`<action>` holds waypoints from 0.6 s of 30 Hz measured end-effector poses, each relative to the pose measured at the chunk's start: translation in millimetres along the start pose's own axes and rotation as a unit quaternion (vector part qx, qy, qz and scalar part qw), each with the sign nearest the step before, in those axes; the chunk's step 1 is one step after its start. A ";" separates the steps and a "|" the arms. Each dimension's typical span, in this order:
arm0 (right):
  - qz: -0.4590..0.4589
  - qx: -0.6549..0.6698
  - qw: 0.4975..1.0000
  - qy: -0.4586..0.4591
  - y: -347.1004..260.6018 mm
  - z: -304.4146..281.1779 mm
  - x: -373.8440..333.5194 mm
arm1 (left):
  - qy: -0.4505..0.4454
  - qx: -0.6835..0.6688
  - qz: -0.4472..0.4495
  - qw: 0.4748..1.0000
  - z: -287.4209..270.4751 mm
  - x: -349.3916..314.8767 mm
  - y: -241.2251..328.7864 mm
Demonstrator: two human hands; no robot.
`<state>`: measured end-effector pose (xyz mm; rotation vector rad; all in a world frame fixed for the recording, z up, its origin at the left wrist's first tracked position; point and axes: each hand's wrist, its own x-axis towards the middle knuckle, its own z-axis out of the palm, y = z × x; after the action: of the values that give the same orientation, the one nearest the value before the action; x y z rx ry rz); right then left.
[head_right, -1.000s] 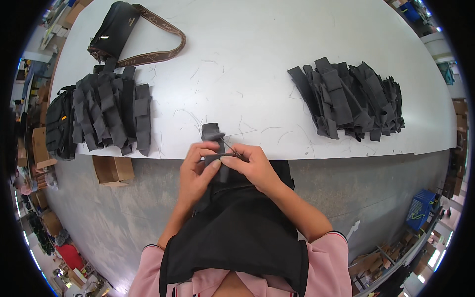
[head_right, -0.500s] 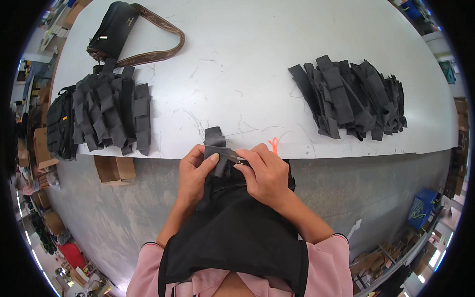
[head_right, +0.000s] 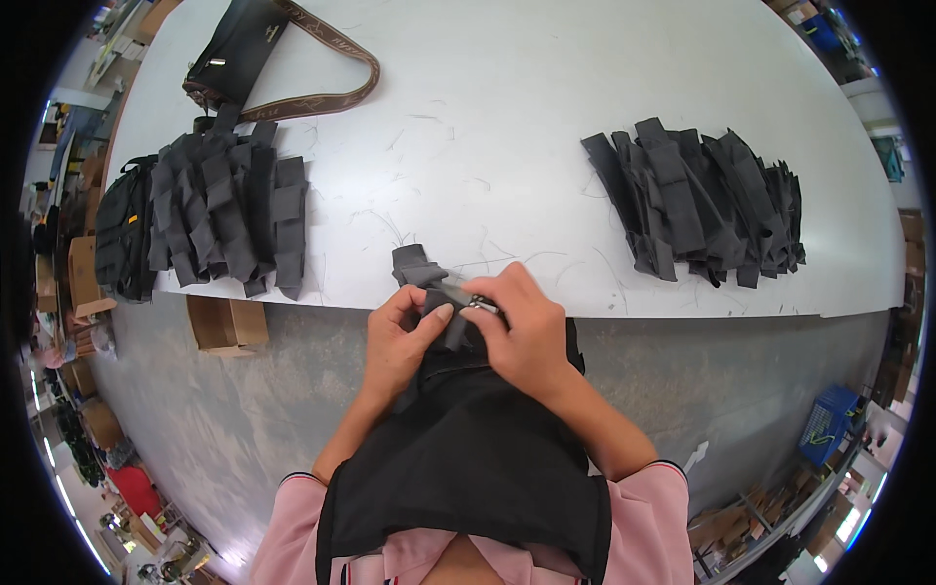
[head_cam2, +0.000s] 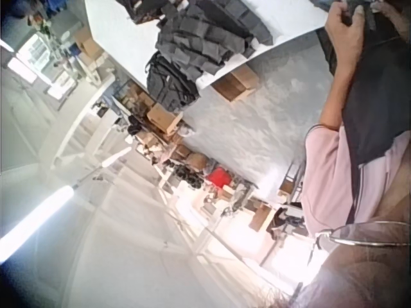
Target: Trimming loose threads from black fabric strips using small hand snips.
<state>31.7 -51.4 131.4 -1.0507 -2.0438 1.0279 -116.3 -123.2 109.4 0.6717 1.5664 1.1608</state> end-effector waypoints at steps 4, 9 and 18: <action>0.153 0.174 0.973 -0.008 -2.4 -3.9 -12.6 | 0.006 -0.165 -0.054 0.985 -4.1 11.5 -12.8; 0.030 0.103 0.993 -0.048 2.9 19.6 -5.9 | -0.067 -0.172 -0.083 0.979 -12.7 4.3 -15.9; 0.399 0.407 0.821 -0.041 29.9 45.2 6.2 | -0.079 -0.207 -0.182 0.958 -7.1 10.5 -25.5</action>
<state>4.5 -50.8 84.2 -1.3606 -0.9095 2.1286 -123.0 -126.2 81.9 0.1810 1.1962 1.0782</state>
